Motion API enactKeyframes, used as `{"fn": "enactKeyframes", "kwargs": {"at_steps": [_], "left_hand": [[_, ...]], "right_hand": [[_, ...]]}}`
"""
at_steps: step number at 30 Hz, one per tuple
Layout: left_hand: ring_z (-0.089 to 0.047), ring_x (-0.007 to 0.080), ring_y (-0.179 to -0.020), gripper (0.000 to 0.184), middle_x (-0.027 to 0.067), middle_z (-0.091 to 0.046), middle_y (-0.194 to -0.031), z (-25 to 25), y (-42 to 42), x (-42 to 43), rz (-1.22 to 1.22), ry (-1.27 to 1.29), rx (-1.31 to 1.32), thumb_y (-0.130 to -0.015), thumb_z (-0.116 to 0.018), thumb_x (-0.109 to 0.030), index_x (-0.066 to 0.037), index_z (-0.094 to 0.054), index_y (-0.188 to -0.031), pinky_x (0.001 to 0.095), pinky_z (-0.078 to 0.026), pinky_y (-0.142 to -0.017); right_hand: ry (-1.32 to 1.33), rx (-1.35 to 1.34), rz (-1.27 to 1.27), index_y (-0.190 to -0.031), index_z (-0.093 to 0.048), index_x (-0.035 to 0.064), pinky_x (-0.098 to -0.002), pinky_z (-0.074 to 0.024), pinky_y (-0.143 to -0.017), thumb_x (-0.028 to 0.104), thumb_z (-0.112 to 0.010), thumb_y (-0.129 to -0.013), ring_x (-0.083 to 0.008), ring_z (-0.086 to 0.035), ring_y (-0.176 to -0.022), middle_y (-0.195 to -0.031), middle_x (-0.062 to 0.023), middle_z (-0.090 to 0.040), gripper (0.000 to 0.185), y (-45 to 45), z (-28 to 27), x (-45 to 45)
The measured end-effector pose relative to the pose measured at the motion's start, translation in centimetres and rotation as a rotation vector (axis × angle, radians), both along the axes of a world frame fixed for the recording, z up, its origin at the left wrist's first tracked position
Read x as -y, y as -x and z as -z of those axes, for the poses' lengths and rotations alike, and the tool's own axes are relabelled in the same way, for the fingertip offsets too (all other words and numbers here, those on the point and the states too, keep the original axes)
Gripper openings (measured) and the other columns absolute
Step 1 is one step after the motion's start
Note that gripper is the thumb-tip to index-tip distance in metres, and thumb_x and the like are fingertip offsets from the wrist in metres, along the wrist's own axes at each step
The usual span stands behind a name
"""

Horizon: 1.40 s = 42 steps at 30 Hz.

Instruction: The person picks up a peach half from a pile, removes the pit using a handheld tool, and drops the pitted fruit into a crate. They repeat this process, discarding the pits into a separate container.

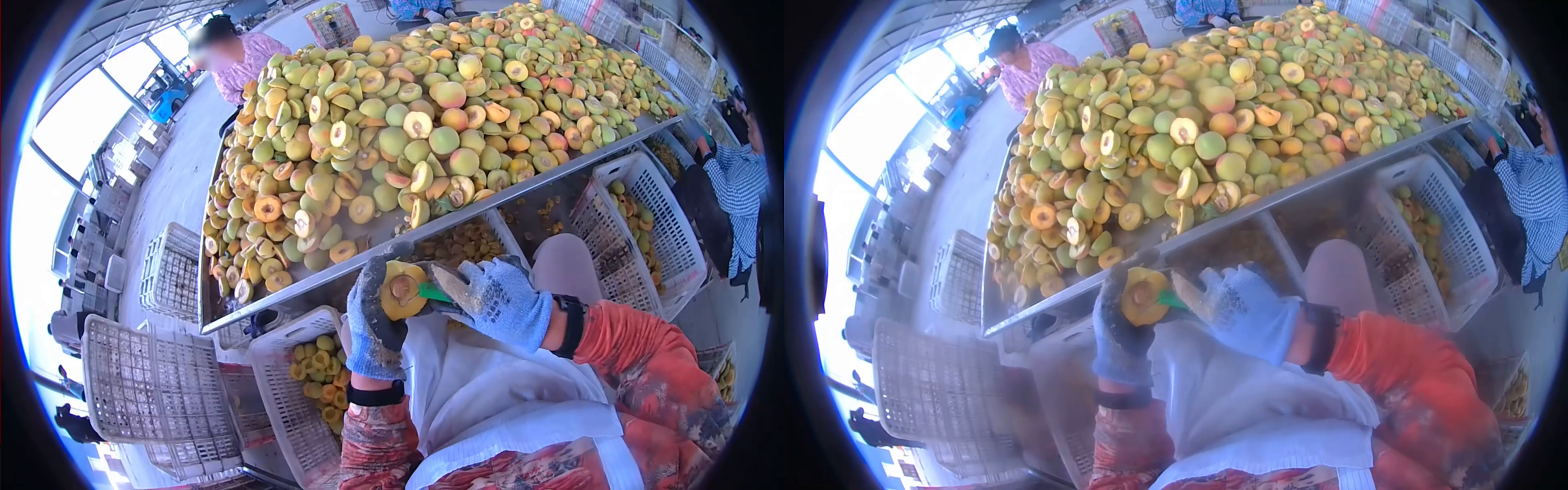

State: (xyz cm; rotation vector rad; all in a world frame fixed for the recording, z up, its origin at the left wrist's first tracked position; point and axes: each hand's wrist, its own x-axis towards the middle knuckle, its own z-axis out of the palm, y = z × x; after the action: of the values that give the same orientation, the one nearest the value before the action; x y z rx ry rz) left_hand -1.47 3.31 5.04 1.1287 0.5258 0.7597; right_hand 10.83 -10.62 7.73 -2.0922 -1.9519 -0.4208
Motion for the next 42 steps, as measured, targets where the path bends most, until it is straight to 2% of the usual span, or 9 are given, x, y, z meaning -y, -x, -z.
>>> {"fn": "enactKeyframes", "kwargs": {"at_steps": [9, 20, 21, 24, 25, 31, 32, 35, 42], "left_hand": [[-0.06, 0.0216, -0.074, 0.038, 0.0136, -0.06, -0.089, -3.6, 0.6, 1.8, 0.039, 0.153, -0.068, -0.085, -0.053, -0.024, 0.006, -0.052, -0.108, 0.0289, -0.051, -0.057], [-0.057, 0.0096, -0.08, 0.023, 0.0061, -0.063, -0.092, -1.2, -0.7, 0.5, -0.03, 0.071, -0.186, -0.082, -0.056, -0.003, 0.003, -0.058, -0.105, 0.0209, -0.046, -0.072], [-0.057, 0.01, -0.082, 0.025, 0.0068, -0.062, -0.095, 0.0, -1.0, 0.1, -0.042, 0.132, -0.109, -0.082, -0.057, -0.003, 0.002, -0.057, -0.106, 0.0216, -0.046, -0.073], [-0.056, 0.0112, -0.088, 0.03, 0.0084, -0.059, -0.103, 1.4, -2.1, 1.1, -0.112, 0.246, 0.258, -0.083, -0.058, -0.006, 0.001, -0.053, -0.111, 0.0229, -0.046, -0.077], [-0.056, 0.014, -0.092, 0.034, 0.0086, -0.056, -0.11, 3.0, -2.8, 1.3, -0.295, -0.108, 0.008, -0.084, -0.058, -0.009, 0.0, -0.05, -0.116, 0.0244, -0.045, -0.082], [-0.059, 0.0216, -0.097, 0.034, 0.0124, -0.06, -0.109, 1.5, -1.9, 0.5, -0.307, -0.224, -0.243, -0.083, -0.059, -0.014, -0.002, -0.053, -0.114, 0.0298, -0.044, -0.085], [-0.059, 0.0211, -0.098, 0.033, 0.0122, -0.061, -0.108, 0.9, -2.2, 0.2, -0.268, -0.236, -0.371, -0.083, -0.058, -0.016, -0.003, -0.054, -0.113, 0.0298, -0.044, -0.084], [-0.06, 0.023, -0.094, 0.035, 0.0138, -0.062, -0.104, 2.0, -3.3, -0.4, -0.301, -0.249, -0.268, -0.084, -0.058, -0.022, -0.005, -0.054, -0.113, 0.0302, -0.045, -0.081], [-0.063, 0.0232, -0.079, 0.026, 0.0148, -0.065, -0.088, 1.3, -3.4, -0.8, -0.209, -0.149, -0.32, -0.082, -0.06, -0.02, -0.003, -0.061, -0.102, 0.0309, -0.047, -0.074]], "right_hand": [[0.084, 0.062, -0.088, -0.122, -0.046, 0.0032, -0.0331, -0.0418, -0.047, 0.034, -0.057, -0.079, -0.022, -0.054, -0.054, -0.071, -0.0079, -0.054, 0.054, 0.3, -0.3, 0.4], [0.342, -1.095, -0.113, -0.094, -0.053, 0.0031, -0.0413, -0.0457, -0.063, 0.019, -0.066, -0.072, -0.0374, -0.058, -0.073, -0.081, -0.0187, -0.058, 0.03, -0.4, -1.1, -0.8], [0.35, -1.096, -0.11, -0.099, -0.048, 0.0045, -0.0229, -0.0405, -0.041, 0.011, -0.064, -0.074, -0.0085, -0.047, -0.043, -0.068, -0.0026, -0.053, 0.03, -0.3, -0.9, -1.4], [0.278, -1.485, -0.138, -0.102, -0.049, 0.006, -0.0222, -0.0388, -0.037, 0.008, -0.062, -0.077, -0.0063, -0.048, -0.047, -0.071, -0.0015, -0.054, 0.029, -1.1, 2.2, -2.0], [0.279, -1.477, -0.15, -0.102, -0.049, 0.006, -0.0222, -0.0388, -0.037, 0.008, -0.062, -0.077, -0.0063, -0.048, -0.047, -0.071, -0.0015, -0.054, 0.029, -0.6, 3.1, -1.9], [0.494, -2.053, -0.059, -0.106, -0.05, 0.0057, -0.0205, -0.0457, -0.055, 0.009, -0.066, -0.075, -0.0085, -0.057, -0.066, -0.077, -0.0021, -0.056, 0.035, 0.3, -0.5, -1.8], [0.484, -2.053, -0.061, -0.106, -0.05, 0.0057, -0.0205, -0.0457, -0.055, 0.009, -0.066, -0.075, -0.0085, -0.057, -0.066, -0.077, -0.0021, -0.056, 0.035, 0.1, 1.2, -2.0], [0.002, -0.867, 0.024, -0.105, -0.05, 0.0029, -0.0331, -0.0472, -0.066, 0.011, -0.068, -0.07, -0.0244, -0.059, -0.075, -0.083, -0.0098, -0.058, 0.04, 0.6, 3.1, -2.6], [0.162, -1.302, -0.062, -0.101, -0.051, 0.0026, -0.0395, -0.0476, -0.069, 0.009, -0.068, -0.068, -0.0374, -0.058, -0.078, -0.088, -0.0195, -0.059, 0.037, 0.8, 0.6, -1.3]]}}
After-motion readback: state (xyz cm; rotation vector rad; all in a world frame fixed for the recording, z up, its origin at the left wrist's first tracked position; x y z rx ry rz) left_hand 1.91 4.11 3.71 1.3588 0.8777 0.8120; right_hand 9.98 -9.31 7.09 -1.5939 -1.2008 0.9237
